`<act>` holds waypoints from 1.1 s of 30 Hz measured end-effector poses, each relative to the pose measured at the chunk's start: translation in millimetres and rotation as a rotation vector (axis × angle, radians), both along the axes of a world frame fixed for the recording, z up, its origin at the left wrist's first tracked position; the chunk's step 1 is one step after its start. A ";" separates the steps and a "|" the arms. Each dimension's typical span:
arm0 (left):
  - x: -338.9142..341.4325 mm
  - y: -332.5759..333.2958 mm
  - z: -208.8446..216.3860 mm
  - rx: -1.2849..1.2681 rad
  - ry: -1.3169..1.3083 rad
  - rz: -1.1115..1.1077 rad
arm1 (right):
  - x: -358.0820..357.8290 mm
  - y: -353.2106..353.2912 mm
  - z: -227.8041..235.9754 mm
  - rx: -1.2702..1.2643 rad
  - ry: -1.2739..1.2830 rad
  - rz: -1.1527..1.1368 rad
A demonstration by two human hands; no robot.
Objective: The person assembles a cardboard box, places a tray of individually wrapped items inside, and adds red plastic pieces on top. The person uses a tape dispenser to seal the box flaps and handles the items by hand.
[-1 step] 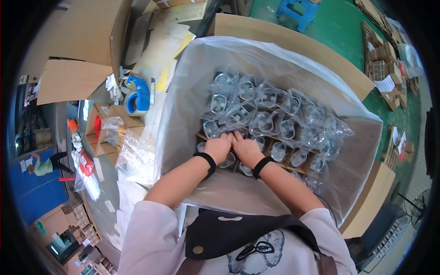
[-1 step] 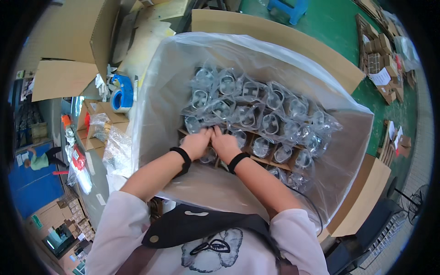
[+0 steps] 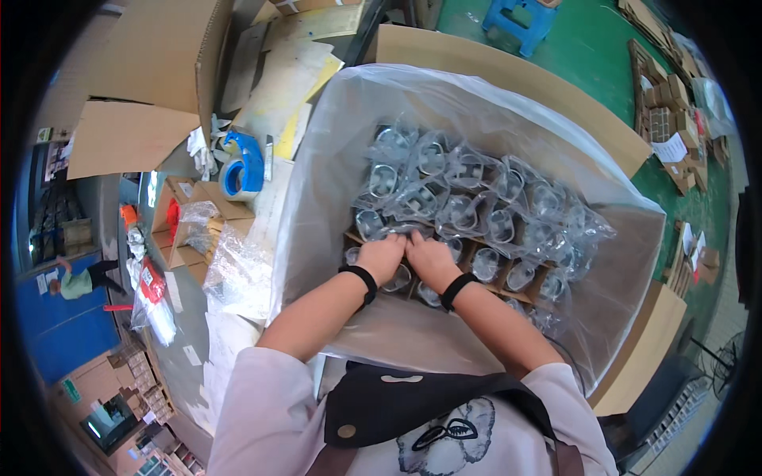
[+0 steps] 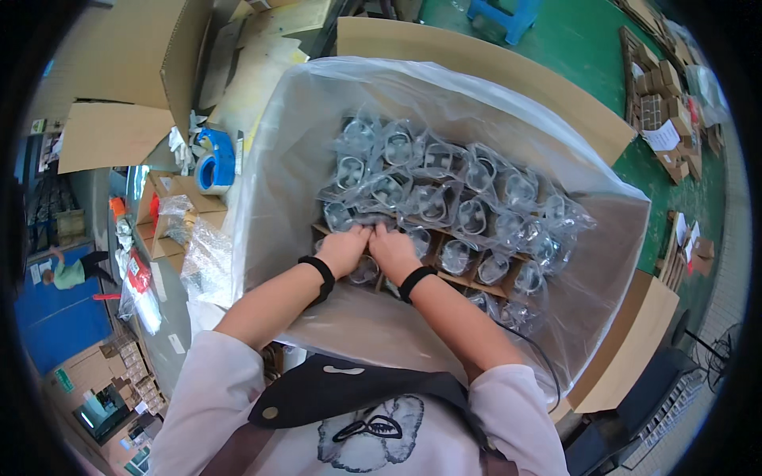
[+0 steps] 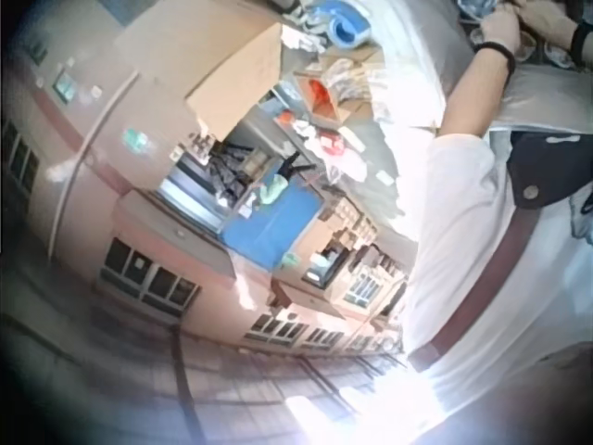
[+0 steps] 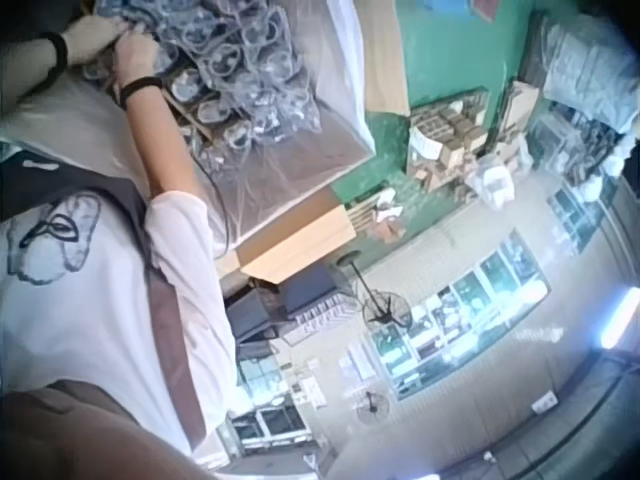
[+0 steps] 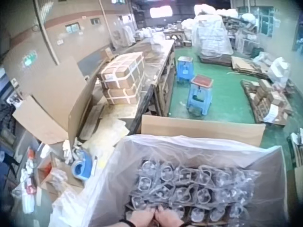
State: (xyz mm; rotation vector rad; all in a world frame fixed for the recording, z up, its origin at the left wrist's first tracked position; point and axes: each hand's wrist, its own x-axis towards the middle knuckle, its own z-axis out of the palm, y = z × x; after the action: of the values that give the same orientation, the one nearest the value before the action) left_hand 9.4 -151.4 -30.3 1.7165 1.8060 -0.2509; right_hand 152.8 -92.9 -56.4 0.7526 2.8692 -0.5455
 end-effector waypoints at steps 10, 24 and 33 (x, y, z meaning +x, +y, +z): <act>-28.1 1.3 69.6 -0.211 -0.013 -0.207 | 69.8 11.0 76.8 -0.338 0.336 0.112; 107.1 18.5 24.0 -0.472 -0.055 -0.186 | 58.3 20.5 -11.8 -0.239 -0.012 -0.432; 92.2 19.4 29.7 -0.106 -0.429 0.504 | 120.7 12.1 32.4 -0.568 0.278 -0.531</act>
State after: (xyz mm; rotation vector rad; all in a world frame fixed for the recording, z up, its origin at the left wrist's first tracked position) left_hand 101.6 -132.0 -0.7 1.0871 1.7842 0.2157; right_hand 273.5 -80.8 -24.0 1.3995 2.4776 -1.5469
